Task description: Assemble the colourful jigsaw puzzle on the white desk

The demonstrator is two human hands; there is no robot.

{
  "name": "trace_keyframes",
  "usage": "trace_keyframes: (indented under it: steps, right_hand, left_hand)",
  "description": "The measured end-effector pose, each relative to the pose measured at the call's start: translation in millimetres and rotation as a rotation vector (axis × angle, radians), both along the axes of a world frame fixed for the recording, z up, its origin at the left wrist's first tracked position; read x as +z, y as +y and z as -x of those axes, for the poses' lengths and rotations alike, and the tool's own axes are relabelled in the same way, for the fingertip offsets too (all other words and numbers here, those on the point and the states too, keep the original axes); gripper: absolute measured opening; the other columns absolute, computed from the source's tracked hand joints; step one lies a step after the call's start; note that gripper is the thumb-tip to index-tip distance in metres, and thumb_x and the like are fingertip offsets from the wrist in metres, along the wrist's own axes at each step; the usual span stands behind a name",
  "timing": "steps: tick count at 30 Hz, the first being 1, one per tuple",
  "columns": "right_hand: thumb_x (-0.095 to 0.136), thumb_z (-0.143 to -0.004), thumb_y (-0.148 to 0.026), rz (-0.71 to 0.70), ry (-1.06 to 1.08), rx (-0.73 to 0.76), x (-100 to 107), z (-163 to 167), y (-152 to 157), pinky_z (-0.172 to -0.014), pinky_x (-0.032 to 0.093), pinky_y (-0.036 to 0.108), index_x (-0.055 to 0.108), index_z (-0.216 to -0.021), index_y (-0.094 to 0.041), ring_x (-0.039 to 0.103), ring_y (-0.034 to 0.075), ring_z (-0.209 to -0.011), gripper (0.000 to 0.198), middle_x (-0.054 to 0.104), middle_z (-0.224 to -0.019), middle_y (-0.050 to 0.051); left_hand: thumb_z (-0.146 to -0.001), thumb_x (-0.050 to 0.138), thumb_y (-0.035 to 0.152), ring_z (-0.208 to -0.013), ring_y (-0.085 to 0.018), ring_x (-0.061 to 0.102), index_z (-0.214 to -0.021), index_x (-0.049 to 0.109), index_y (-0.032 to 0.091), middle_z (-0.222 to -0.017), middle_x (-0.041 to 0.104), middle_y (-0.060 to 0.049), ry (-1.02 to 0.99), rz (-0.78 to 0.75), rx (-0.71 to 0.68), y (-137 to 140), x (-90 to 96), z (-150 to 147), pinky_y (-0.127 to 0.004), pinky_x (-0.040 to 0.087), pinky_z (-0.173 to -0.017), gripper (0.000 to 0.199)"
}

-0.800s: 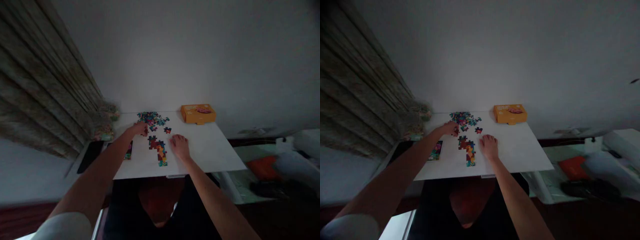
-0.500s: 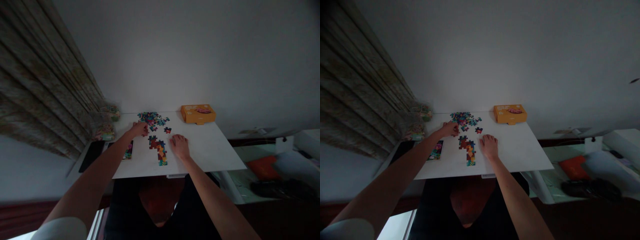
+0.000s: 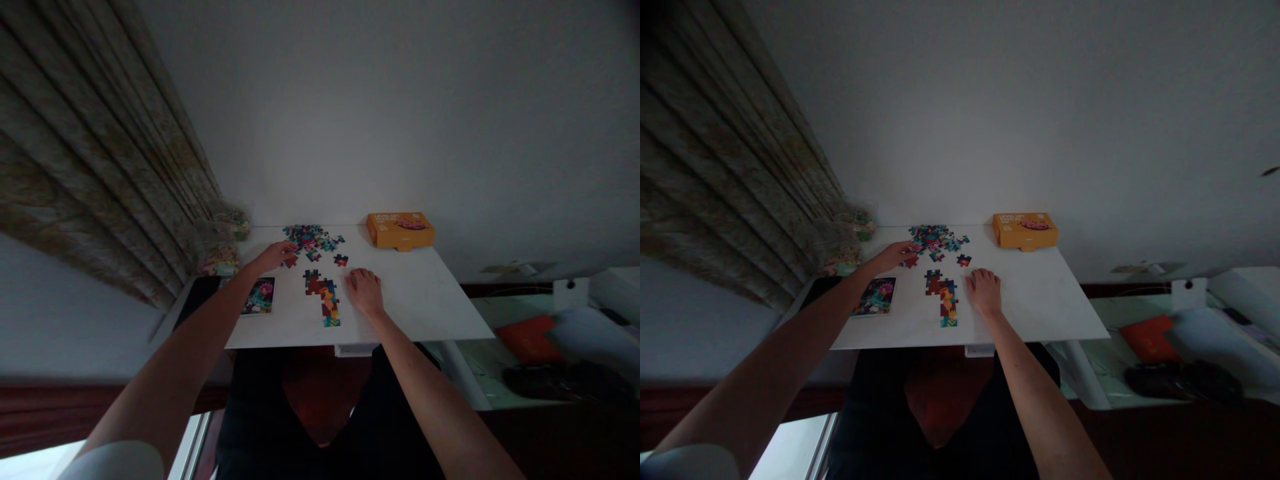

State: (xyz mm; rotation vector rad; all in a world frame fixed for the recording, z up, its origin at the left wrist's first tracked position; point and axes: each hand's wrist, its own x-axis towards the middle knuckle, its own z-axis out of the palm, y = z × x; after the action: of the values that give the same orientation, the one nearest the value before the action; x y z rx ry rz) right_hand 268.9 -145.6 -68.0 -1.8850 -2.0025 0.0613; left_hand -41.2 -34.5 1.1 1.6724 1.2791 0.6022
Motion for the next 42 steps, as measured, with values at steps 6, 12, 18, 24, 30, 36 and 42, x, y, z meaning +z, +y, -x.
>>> trace_keyframes:
  steps: [6, 12, 18, 24, 30, 36, 42]
  right_hand:
    - [0.048, -0.105, -0.034, -0.039, 0.088, 0.019, -4, -4, 0, -0.099, 0.042, 0.042, 0.069, -0.119, -0.017, 0.062, 0.029, -0.115, 0.03, 0.072, -0.122, 0.013]
    - [0.05, -0.1, -0.028, -0.079, 0.285, 0.019, -8, -10, 0, -0.1, 0.047, 0.042, 0.069, -0.117, -0.019, 0.065, 0.027, -0.111, 0.027, 0.073, -0.12, 0.012]
    - [0.051, -0.098, -0.02, -0.077, 0.274, 0.22, -1, 22, -17, -0.102, 0.049, 0.042, 0.071, -0.116, -0.021, 0.066, 0.025, -0.111, 0.026, 0.074, -0.118, 0.01]
    - [0.05, -0.102, -0.023, -0.019, 0.137, 0.415, 0, 44, -33, -0.117, 0.038, 0.052, 0.067, -0.133, -0.024, 0.054, 0.026, -0.138, 0.035, 0.062, -0.147, 0.011]
    - [0.046, -0.105, -0.026, 0.016, 0.098, 0.396, -2, 42, -35, -0.119, 0.035, 0.054, 0.067, -0.136, -0.028, 0.052, 0.025, -0.141, 0.038, 0.061, -0.149, 0.01]
    - [0.044, -0.104, -0.019, 0.03, 0.102, 0.41, -1, 41, -35, -0.119, 0.036, 0.051, 0.066, -0.137, -0.026, 0.053, 0.024, -0.141, 0.041, 0.061, -0.149, 0.01]
    - [0.044, -0.103, -0.018, 0.032, 0.108, 0.404, 0, 42, -36, -0.118, 0.035, 0.05, 0.067, -0.135, -0.024, 0.053, 0.024, -0.14, 0.04, 0.061, -0.149, 0.011]
  left_hand:
    - [-0.086, 0.074, 0.044, -0.078, -0.018, 0.072, -0.117, 0.065, 0.021, -0.097, 0.077, -0.007, -0.117, 0.066, 0.006, -44, 16.8, -10, -0.022, 0.049, -0.057, 0.04]
    - [-0.083, 0.077, 0.047, -0.096, -0.023, 0.073, -0.116, 0.068, 0.02, -0.11, 0.075, -0.01, -0.294, 0.183, 0.068, -91, 11.8, -14, -0.028, 0.059, -0.065, 0.044]
    - [-0.084, 0.075, 0.041, -0.098, -0.023, 0.073, -0.119, 0.072, 0.02, -0.112, 0.076, -0.01, -0.321, 0.208, 0.175, -129, -4.6, -24, -0.028, 0.058, -0.068, 0.041]
    - [-0.08, 0.079, 0.035, -0.103, -0.025, 0.073, -0.12, 0.069, 0.018, -0.115, 0.076, -0.012, -0.46, 0.242, 0.306, -149, -19.5, -44, -0.032, 0.06, -0.077, 0.045]
    - [-0.08, 0.076, 0.031, -0.098, -0.021, 0.074, -0.107, 0.066, 0.019, -0.11, 0.076, -0.011, -0.516, 0.242, 0.441, -160, -27.4, -53, -0.032, 0.061, -0.08, 0.031]
    - [-0.078, 0.072, 0.024, -0.074, -0.019, 0.073, -0.083, 0.063, 0.018, -0.076, 0.074, -0.002, -0.183, 0.144, 0.508, -160, -38.1, -61, -0.026, 0.05, -0.063, 0.012]
    - [-0.084, 0.073, 0.023, -0.059, -0.016, 0.069, -0.09, 0.061, 0.021, -0.066, 0.071, 0.001, 0.018, 0.143, 0.456, -162, -36.5, -73, -0.024, 0.048, -0.059, 0.014]
